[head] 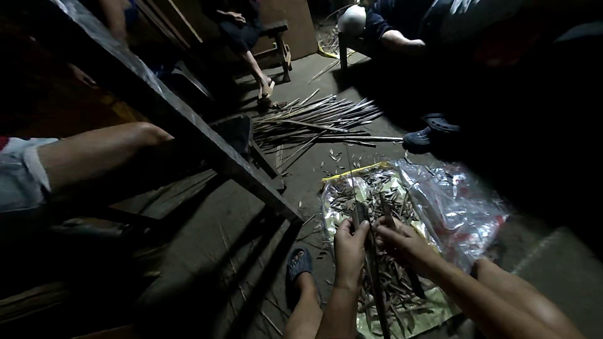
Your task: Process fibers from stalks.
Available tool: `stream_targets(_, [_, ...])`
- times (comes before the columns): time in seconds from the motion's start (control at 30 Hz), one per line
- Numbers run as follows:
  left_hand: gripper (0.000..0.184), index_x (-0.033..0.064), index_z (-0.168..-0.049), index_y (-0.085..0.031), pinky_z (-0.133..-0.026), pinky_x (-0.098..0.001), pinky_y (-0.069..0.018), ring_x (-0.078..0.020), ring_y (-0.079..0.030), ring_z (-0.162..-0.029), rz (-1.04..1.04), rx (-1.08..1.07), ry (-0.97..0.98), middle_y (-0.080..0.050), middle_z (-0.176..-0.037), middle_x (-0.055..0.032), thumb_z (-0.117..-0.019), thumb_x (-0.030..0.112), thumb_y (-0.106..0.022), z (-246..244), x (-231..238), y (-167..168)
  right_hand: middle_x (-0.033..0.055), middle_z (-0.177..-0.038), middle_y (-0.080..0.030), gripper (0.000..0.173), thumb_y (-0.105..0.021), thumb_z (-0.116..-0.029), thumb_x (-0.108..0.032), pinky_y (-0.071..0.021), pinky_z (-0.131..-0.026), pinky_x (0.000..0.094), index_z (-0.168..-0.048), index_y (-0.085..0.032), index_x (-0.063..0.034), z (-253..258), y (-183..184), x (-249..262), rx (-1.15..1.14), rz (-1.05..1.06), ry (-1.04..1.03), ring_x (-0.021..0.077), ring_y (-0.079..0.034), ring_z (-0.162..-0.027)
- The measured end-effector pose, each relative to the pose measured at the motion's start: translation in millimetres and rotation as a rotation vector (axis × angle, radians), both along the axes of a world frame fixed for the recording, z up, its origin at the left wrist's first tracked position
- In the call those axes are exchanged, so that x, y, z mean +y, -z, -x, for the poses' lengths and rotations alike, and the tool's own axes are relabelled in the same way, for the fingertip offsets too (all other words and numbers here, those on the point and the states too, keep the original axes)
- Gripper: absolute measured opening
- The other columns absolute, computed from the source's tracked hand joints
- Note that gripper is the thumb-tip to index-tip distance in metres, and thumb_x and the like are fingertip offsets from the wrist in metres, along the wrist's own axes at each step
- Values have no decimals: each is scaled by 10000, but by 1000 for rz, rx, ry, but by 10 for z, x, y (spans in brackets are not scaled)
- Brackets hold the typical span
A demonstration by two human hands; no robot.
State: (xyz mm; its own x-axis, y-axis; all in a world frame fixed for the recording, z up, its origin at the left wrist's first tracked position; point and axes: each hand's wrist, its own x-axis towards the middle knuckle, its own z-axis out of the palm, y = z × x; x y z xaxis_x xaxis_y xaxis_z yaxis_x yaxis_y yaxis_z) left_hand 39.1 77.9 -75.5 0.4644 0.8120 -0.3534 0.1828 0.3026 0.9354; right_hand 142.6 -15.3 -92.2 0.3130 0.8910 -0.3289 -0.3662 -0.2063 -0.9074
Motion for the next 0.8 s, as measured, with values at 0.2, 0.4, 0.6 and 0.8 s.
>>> stream_targets(0.2, [101,-42,-1056,-629,-664,-214,-556,-55,-644,-693,-61,52,60,-663,-835,-51,-964,-5,-646,5,-20,-32,-79,-819,-496,517,-381,-1037,-295,-385,-490,163,-1503,-323,-78,23,-64,-40,-4,-64,-98,-14,-443,-570])
stream_targets(0.4, [91,-16,-1023,-649,-698,-220,-553,-53,-653,-736,-148,72,79,-675,-847,-40,-932,-18,-659,24,-13,12,-91,-748,-535,360,-392,-1075,-252,-370,-453,151,-1388,-509,-118,-21,-41,-23,55,-60,-92,-21,-434,-520])
stream_targets(0.6, [153,-38,-1072,-660,-703,-214,-559,-47,-664,-764,-89,-12,101,-697,-891,-43,-951,-63,-569,91,10,-29,-87,-737,-566,366,-405,-1073,-201,-408,-456,150,-1373,-566,-69,-123,-18,-16,27,-69,-49,-20,-468,-510])
stream_targets(0.8, [146,-36,-1097,-634,-672,-211,-553,-57,-655,-749,-30,-22,89,-680,-901,-51,-971,-52,-561,80,-3,-37,-78,-674,-526,383,-389,-1077,-236,-370,-423,161,-1385,-562,-87,-102,-25,-16,140,-48,-11,-6,-427,-469])
